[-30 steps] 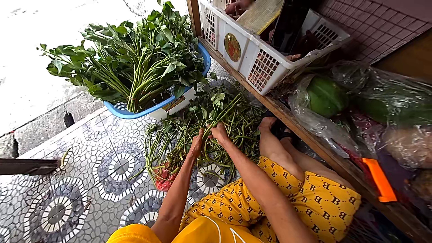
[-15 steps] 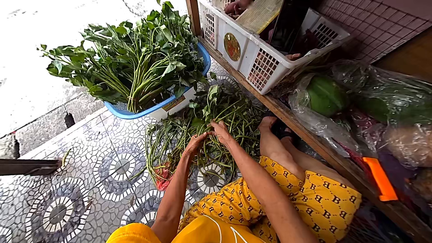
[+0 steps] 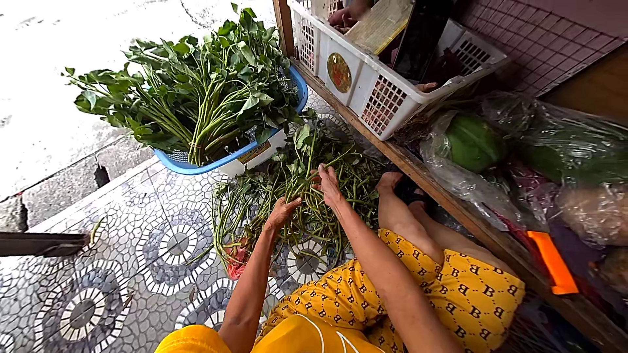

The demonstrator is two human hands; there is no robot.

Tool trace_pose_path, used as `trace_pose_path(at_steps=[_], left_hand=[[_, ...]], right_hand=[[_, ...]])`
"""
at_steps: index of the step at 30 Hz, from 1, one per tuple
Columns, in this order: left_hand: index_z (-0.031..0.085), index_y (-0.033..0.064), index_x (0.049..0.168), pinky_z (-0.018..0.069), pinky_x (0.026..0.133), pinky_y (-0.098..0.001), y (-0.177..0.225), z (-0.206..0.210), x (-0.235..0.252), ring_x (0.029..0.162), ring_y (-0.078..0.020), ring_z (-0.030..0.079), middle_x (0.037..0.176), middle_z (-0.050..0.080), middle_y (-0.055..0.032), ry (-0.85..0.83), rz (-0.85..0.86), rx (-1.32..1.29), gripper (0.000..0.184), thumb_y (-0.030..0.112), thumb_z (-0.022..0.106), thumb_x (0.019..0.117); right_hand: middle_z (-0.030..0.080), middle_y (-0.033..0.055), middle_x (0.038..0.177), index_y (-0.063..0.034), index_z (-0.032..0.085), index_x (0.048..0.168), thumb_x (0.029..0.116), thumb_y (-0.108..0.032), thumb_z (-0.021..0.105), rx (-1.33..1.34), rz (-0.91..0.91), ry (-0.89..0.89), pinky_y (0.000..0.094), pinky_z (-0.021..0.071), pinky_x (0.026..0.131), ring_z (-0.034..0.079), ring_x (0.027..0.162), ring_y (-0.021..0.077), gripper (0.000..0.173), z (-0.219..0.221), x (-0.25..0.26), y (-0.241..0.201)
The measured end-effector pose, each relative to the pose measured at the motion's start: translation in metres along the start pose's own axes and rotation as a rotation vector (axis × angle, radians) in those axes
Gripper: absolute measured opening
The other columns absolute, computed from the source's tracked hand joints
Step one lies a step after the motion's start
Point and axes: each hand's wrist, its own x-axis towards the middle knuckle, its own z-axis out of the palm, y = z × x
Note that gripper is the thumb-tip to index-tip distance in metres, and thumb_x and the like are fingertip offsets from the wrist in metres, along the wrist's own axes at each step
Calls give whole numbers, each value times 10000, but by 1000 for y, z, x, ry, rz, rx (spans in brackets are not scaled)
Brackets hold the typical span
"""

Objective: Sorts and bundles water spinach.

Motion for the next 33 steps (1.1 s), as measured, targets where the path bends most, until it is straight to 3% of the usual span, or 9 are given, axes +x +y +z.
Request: trace_pose_path(at_steps=[6, 9, 11, 14, 16, 21, 24, 27, 33], left_hand=[[666, 107, 920, 401, 497, -161, -18, -2, -8, 502, 24, 455, 630, 554, 124, -41, 39, 16, 33, 112, 639, 938], [665, 137, 894, 428, 521, -170, -25, -5, -12, 532, 21, 492, 652, 581, 128, -78, 35, 59, 16, 124, 661, 904], [682, 152, 884, 474, 569, -177, -26, -3, -15, 581, 26, 548, 694, 633, 129, -57, 63, 75, 32, 120, 679, 888], [684, 153, 913, 502, 619, -173, -24, -1, -20, 640, 39, 587, 747, 664, 139, -65, 68, 122, 38, 120, 674, 896], [702, 118, 958, 483, 584, -163, -27, -3, -20, 601, 35, 563, 743, 666, 124, -101, 31, 106, 40, 133, 682, 927], [689, 114, 988, 452, 554, -160, -36, -13, -17, 545, 27, 508, 661, 586, 137, -100, -3, -7, 136, 237, 679, 931], [659, 13, 1139, 482, 553, -165, -36, -14, -18, 542, 3, 529, 657, 581, 100, -57, -23, -100, 335, 260, 446, 1061], [664, -1, 1112, 449, 502, -166, -28, -10, -14, 522, -8, 508, 676, 596, 55, 108, -10, -102, 338, 196, 389, 1105], [629, -20, 1271, 516, 633, -230, 22, 10, 23, 714, -82, 649, 936, 739, -57, 261, -22, 72, 344, 203, 415, 1120]], right_hand=[[575, 163, 1184, -32, 503, 1350, 1100, -275, 507, -4, 37, 106, 374, 519, 768, 592, 907, 219, 349, -8, 9, 6], [466, 235, 1454, -63, 444, 1456, 1102, -314, 497, 35, 199, 117, 535, 484, 980, 523, 1259, 371, 437, -11, 11, 4], [417, 252, 1512, -74, 411, 1495, 1103, -275, 496, 72, 259, 163, 565, 446, 1016, 481, 1317, 393, 449, -10, 12, 6], [531, 203, 1165, 7, 432, 1395, 1055, -69, 532, 143, 225, 254, 369, 537, 751, 585, 865, 243, 363, -8, 16, 13], [549, 163, 1036, 23, 456, 1345, 1013, -14, 589, 197, 186, 228, 329, 533, 683, 564, 733, 190, 360, -11, 17, 13], [586, 90, 968, -38, 529, 1237, 951, -14, 689, 161, 112, 132, 281, 498, 620, 548, 688, 132, 329, -7, 11, -1], [593, 92, 974, -27, 550, 1193, 928, 4, 707, 119, 49, 121, 266, 505, 609, 568, 699, 129, 310, -6, 10, -1], [591, 107, 983, -10, 552, 1210, 936, 16, 690, 92, 34, 122, 277, 515, 629, 580, 726, 143, 308, -9, 12, 1], [602, 180, 1077, 44, 526, 1266, 930, 78, 676, -10, 83, 6, 301, 571, 679, 638, 786, 190, 370, 1, 8, 11]])
